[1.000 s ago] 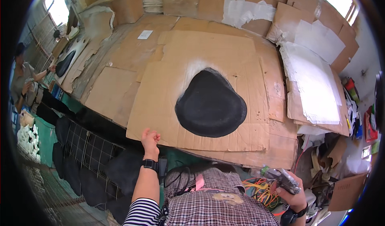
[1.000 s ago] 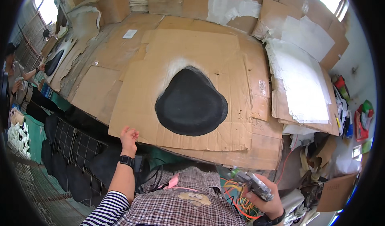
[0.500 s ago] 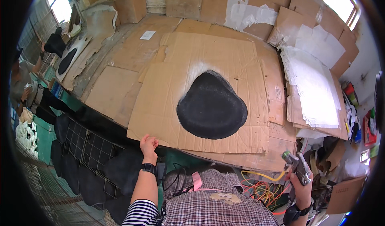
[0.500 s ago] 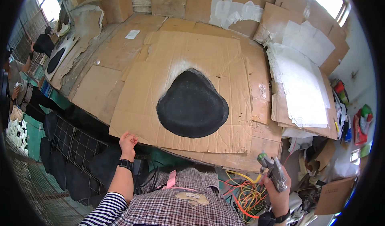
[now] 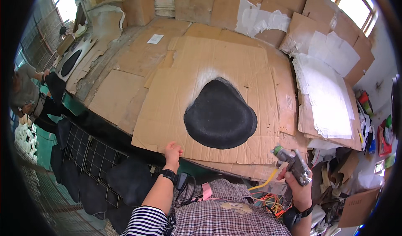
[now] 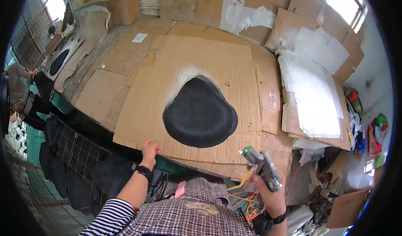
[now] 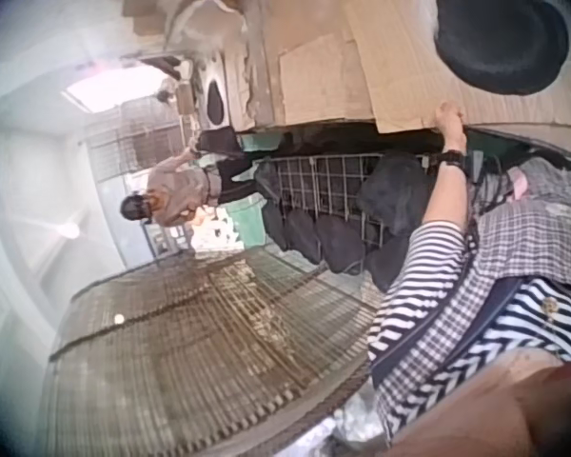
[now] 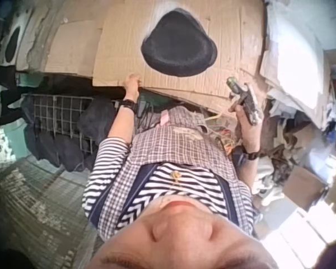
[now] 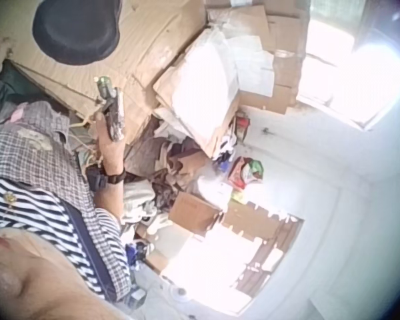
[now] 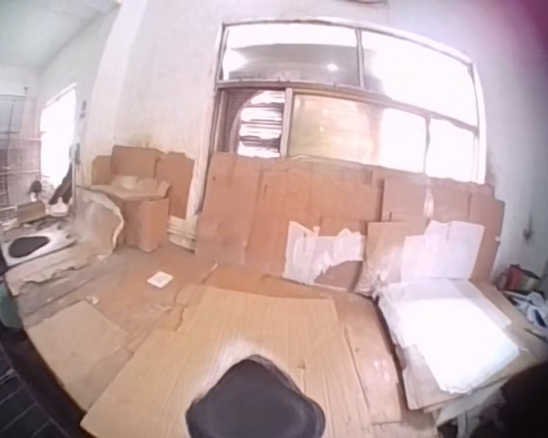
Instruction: The person repeatedly picks up black shoe parts from a wire rack, sprays them with a handheld spray gun, and places them on a cardboard-covered table. The person handles the parts one at a time, flipping them to spray different sides before moving them to the table.
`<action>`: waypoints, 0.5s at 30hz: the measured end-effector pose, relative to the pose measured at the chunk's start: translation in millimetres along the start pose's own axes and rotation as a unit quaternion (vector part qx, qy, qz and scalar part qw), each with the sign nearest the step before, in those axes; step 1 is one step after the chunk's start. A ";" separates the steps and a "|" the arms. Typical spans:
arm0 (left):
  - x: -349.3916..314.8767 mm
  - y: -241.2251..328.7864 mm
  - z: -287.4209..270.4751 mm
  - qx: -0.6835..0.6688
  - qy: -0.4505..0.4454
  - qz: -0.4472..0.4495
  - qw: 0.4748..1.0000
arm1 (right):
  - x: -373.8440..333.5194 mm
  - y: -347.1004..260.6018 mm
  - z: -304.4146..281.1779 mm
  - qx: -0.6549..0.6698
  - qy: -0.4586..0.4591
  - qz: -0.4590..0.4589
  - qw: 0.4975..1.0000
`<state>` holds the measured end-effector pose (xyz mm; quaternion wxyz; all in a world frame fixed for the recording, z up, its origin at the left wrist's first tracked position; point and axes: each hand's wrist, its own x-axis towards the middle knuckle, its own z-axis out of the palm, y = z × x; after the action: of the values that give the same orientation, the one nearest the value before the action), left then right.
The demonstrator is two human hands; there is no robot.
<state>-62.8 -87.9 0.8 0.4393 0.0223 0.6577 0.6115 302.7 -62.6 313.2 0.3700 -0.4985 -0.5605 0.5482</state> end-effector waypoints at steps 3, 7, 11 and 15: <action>-5.1 -5.0 1.5 0.024 0.001 -0.011 1.000 | 3.8 -0.1 -10.2 -0.011 0.039 -0.024 0.999; 0.3 -15.6 -2.5 0.050 0.002 -0.010 0.999 | -6.7 2.5 -33.7 -0.065 0.053 0.009 0.996; 20.6 -21.0 2.2 0.067 -0.026 -0.007 0.997 | -6.9 -6.0 -32.2 -0.038 0.037 -0.011 0.999; 26.1 -16.1 20.0 0.097 -0.034 0.003 0.995 | 2.4 -10.2 -30.2 -0.042 0.022 -0.006 0.999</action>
<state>-58.5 -61.5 -24.2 0.4555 0.0875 0.6983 0.5452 329.7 -51.9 326.7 0.3642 -0.5224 -0.5776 0.5108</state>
